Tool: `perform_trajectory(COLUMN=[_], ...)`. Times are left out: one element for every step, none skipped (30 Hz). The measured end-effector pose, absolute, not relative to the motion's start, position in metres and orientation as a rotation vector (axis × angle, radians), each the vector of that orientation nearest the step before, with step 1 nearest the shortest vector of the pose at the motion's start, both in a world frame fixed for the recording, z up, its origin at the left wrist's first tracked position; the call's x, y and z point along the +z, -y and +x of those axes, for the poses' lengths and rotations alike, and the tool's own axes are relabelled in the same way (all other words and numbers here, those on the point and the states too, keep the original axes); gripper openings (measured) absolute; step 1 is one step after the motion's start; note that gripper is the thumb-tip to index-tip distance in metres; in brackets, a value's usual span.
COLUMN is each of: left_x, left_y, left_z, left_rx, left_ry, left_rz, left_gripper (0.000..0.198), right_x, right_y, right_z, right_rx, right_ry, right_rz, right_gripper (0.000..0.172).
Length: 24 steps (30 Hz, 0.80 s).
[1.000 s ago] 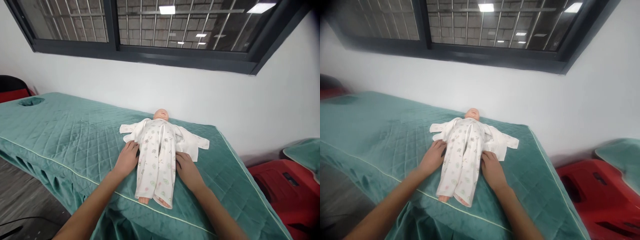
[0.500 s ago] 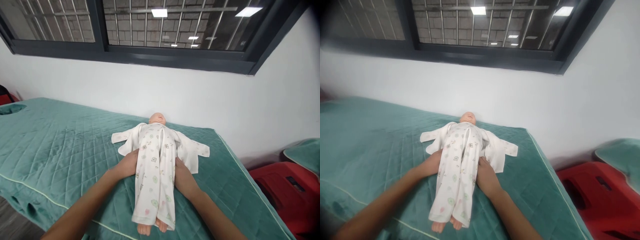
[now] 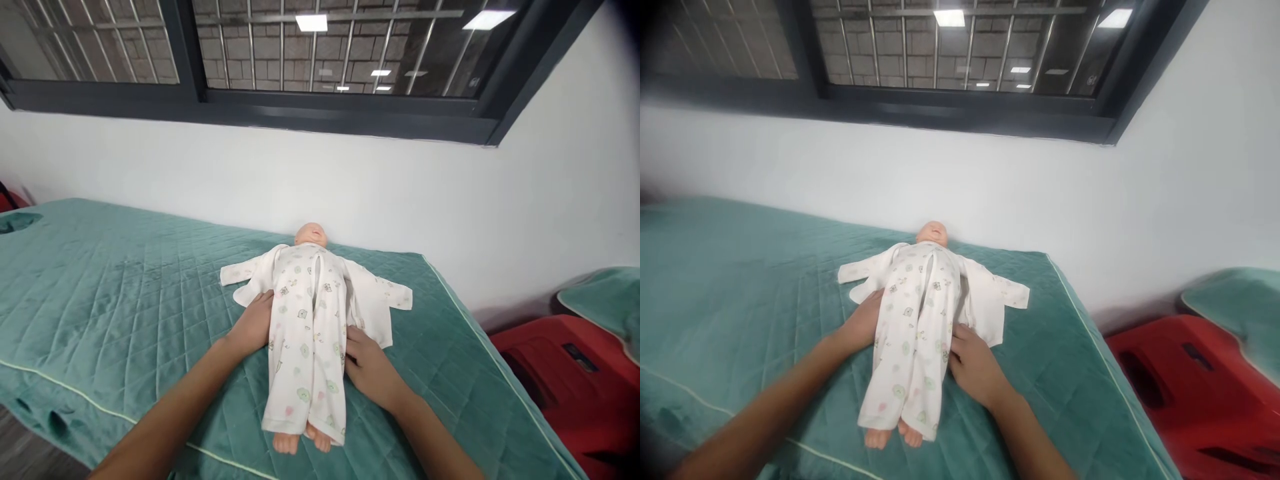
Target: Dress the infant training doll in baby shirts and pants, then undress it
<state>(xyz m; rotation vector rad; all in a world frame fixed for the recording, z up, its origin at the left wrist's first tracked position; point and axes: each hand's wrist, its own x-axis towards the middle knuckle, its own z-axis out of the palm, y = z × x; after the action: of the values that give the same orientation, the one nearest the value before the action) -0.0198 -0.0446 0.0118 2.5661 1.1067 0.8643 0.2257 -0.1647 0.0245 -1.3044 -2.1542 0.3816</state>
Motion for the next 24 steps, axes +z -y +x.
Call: perform_trajectory(left_x=[0.011, 0.010, 0.010, 0.009, 0.009, 0.008, 0.008, 0.007, 0.005, 0.004, 0.002, 0.000, -0.001, -0.002, -0.003, -0.003, -0.003, -0.003, -0.003, -0.002, -0.001, -0.001, -0.001, 0.000], left_y=[0.044, 0.044, 0.045, 0.048, 0.052, 0.057, 0.063, 0.069, 0.076, 0.081, 0.087, 0.091, 0.095, 0.098, 0.100, 0.101, 0.102, 0.103, 0.104, 0.104, 0.105, 0.105, 0.105, 0.105], left_z=[-0.021, -0.022, -0.024, -0.027, -0.030, -0.033, -0.038, -0.042, -0.047, -0.052, -0.056, -0.060, -0.063, -0.065, -0.066, -0.066, -0.066, -0.066, -0.065, -0.065, -0.064, -0.064, -0.064, -0.064], left_rx=[0.775, 0.712, 0.661, 0.628, 0.611, 0.615, 0.642, 0.684, 0.731, 0.772, 0.801, 0.820, 0.829, 0.831, 0.827, 0.816, 0.799, 0.781, 0.763, 0.751, 0.745, 0.744, 0.746, 0.752], left_ry=[-1.085, -1.089, -1.108, -1.144, -1.181, -1.219, -1.259, -1.298, -1.334, -1.363, -1.385, -1.404, -1.416, -1.424, -1.430, -1.431, -1.427, -1.420, -1.410, -1.401, -1.394, -1.387, -1.377, -1.365], left_rz=[2.655, 2.727, 2.794, 2.851, 2.900, 2.935, 2.953, 2.954, 2.940, 2.919, 2.898, 2.875, 2.856, 2.838, 2.820, 2.807, 2.798, 2.794, 2.790, 2.785, 2.774, 2.762, 2.749, 2.736], left_gripper=[0.009, 0.009, 0.010, 0.011, 0.012, 0.012, 0.013, 0.013, 0.014, 0.015, 0.016, 0.016, 0.016, 0.016, 0.016, 0.016, 0.016, 0.016, 0.017, 0.017, 0.017, 0.017, 0.016, 0.016], right_x=[0.023, 0.022, 0.021, 0.020, 0.020, 0.019, 0.019, 0.019, 0.019, 0.019, 0.019, 0.019, 0.019, 0.020, 0.020, 0.020, 0.020, 0.019, 0.019, 0.018, 0.018, 0.017, 0.016, 0.016], right_y=[0.165, 0.164, 0.164, 0.164, 0.164, 0.165, 0.165, 0.165, 0.165, 0.165, 0.165, 0.166, 0.166, 0.166, 0.166, 0.167, 0.167, 0.168, 0.168, 0.168, 0.169, 0.169, 0.170, 0.171], right_z=[0.225, 0.225, 0.226, 0.226, 0.226, 0.226, 0.227, 0.227, 0.227, 0.227, 0.227, 0.227, 0.227, 0.226, 0.226, 0.226, 0.225, 0.225, 0.224, 0.223, 0.223, 0.223, 0.222, 0.223], right_rx=[0.385, 0.386, 0.384, 0.381, 0.374, 0.367, 0.362, 0.357, 0.350, 0.337, 0.317, 0.290, 0.259, 0.227, 0.196, 0.168, 0.139, 0.111, 0.081, 0.049, 0.020, -0.003, -0.017, -0.020], right_ry=[2.146, 2.138, 2.129, 2.121, 2.114, 2.109, 2.107, 2.112, 2.122, 2.134, 2.149, 2.163, 2.174, 2.182, 2.189, 2.197, 2.203, 2.208, 2.210, 2.208, 2.202, 2.195, 2.189, 2.188], right_rz=[-1.308, -1.314, -1.321, -1.330, -1.336, -1.340, -1.342, -1.341, -1.340, -1.340, -1.344, -1.351, -1.361, -1.372, -1.386, -1.399, -1.415, -1.431, -1.452, -1.473, -1.493, -1.510, -1.521, -1.524], right_gripper=[0.041, 0.042, 0.042, 0.042, 0.042, 0.041, 0.040, 0.038, 0.036, 0.034, 0.031, 0.029, 0.027, 0.026, 0.024, 0.023, 0.023, 0.023, 0.023, 0.024, 0.024, 0.025, 0.026, 0.027])
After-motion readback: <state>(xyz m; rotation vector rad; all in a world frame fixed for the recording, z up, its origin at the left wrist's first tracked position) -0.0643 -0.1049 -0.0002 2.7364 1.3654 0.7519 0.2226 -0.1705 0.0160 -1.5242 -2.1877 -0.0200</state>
